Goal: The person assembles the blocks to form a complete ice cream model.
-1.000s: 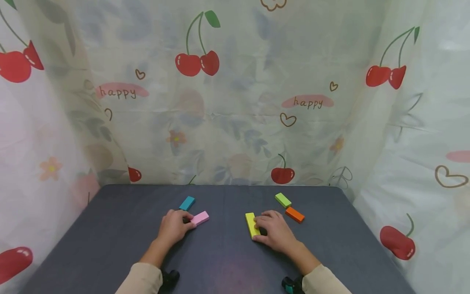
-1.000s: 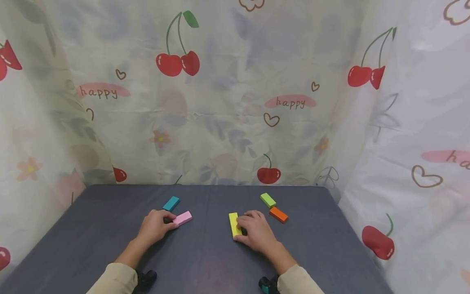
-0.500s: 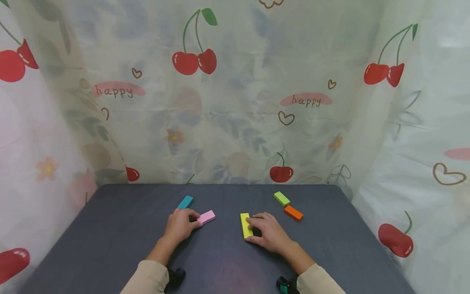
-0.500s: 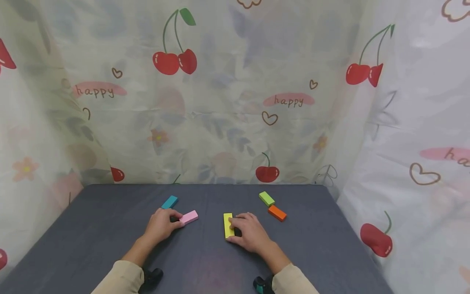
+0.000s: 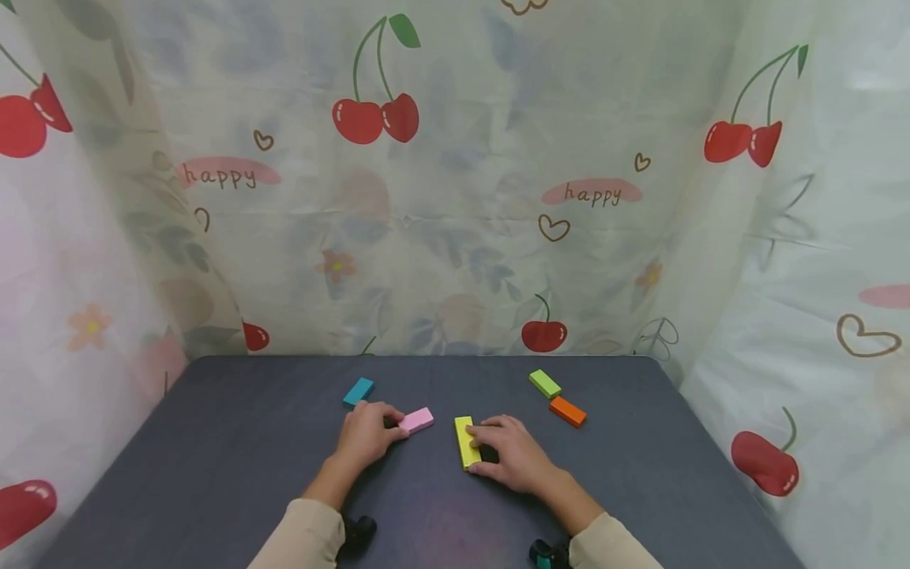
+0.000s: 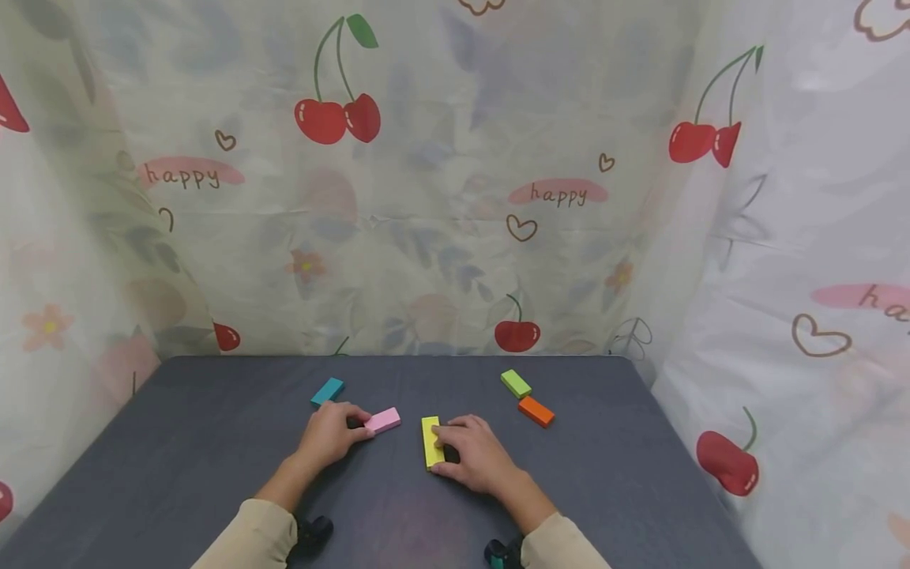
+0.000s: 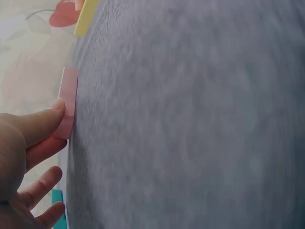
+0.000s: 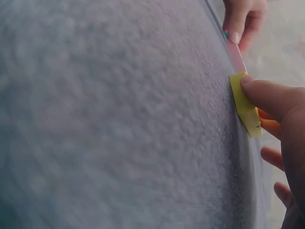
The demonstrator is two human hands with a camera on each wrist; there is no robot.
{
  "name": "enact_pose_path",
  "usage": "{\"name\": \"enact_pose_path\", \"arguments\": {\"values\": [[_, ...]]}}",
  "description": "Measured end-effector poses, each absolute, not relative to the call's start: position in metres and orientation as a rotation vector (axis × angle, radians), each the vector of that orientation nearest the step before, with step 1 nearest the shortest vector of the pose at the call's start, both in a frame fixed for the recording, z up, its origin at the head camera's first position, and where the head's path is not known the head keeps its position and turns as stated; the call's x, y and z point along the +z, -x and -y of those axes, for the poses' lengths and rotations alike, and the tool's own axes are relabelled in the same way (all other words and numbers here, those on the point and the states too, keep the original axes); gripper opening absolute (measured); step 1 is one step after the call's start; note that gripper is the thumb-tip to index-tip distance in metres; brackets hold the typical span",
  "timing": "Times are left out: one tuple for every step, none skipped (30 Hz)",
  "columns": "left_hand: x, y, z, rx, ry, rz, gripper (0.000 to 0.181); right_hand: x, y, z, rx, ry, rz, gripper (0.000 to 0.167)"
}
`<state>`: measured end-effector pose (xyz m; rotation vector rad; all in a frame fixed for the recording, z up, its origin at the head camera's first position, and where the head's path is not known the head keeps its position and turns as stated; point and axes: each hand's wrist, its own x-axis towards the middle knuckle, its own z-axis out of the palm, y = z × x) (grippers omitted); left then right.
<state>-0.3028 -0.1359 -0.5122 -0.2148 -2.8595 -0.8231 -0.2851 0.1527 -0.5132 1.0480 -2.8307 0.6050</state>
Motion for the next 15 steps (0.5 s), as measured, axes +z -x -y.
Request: {"name": "enact_pose_path", "arguments": {"values": [[-0.512,0.303,0.134,-0.824,0.215,2.863,0.020,-0.514,0.285,-0.152,0.606,-1.055,2.827,0.030],[-0.513,0.303,0.132,-0.819,0.221,2.862,0.020,-0.515,0.284,-0.151,0.608,-1.058,2.828,0.030],[-0.513,0.302,0.129,-0.820,0.219,2.864,0.020,-0.515,0.284,-0.150,0.612,-1.062,2.831,0.030],[-0.513,0.302,0.127,-0.821,0.219,2.865,0.020,-0.516,0.283,-0.149,0.612,-1.068,2.833,0.030],[-0.513,0.302,0.125,-0.821,0.218,2.866,0.020,-0.517,0.283,-0.149,0.613,-1.076,2.833,0.030],[-0.513,0.302,0.123,-0.822,0.219,2.867,0.020,-0.517,0.282,-0.148,0.611,-1.083,2.836,0.029],[-0.513,0.302,0.121,-0.823,0.218,2.867,0.020,-0.517,0.281,-0.147,0.615,-1.088,2.840,0.029],[-0.513,0.302,0.119,-0.819,0.221,2.868,0.020,-0.517,0.281,-0.147,0.622,-1.096,2.839,0.029],[-0.513,0.302,0.117,-0.820,0.217,2.871,0.020,-0.517,0.280,-0.146,0.629,-1.104,2.837,0.029],[-0.514,0.302,0.115,-0.815,0.219,2.871,0.020,-0.517,0.279,-0.146,0.635,-1.111,2.834,0.028],[-0.514,0.303,0.114,-0.812,0.218,2.871,0.020,-0.516,0.278,-0.146,0.640,-1.116,2.833,0.028],[-0.514,0.303,0.112,-0.814,0.219,2.868,0.019,-0.516,0.278,-0.146,0.645,-1.115,2.837,0.029],[-0.514,0.303,0.111,-0.812,0.219,2.866,0.019,-0.516,0.277,-0.146,0.650,-1.114,2.837,0.029],[-0.514,0.303,0.109,-0.809,0.222,2.864,0.019,-0.516,0.277,-0.146,0.651,-1.117,2.838,0.029],[-0.514,0.304,0.108,-0.803,0.229,2.861,0.019,-0.517,0.276,-0.146,0.650,-1.119,2.840,0.029]]}}
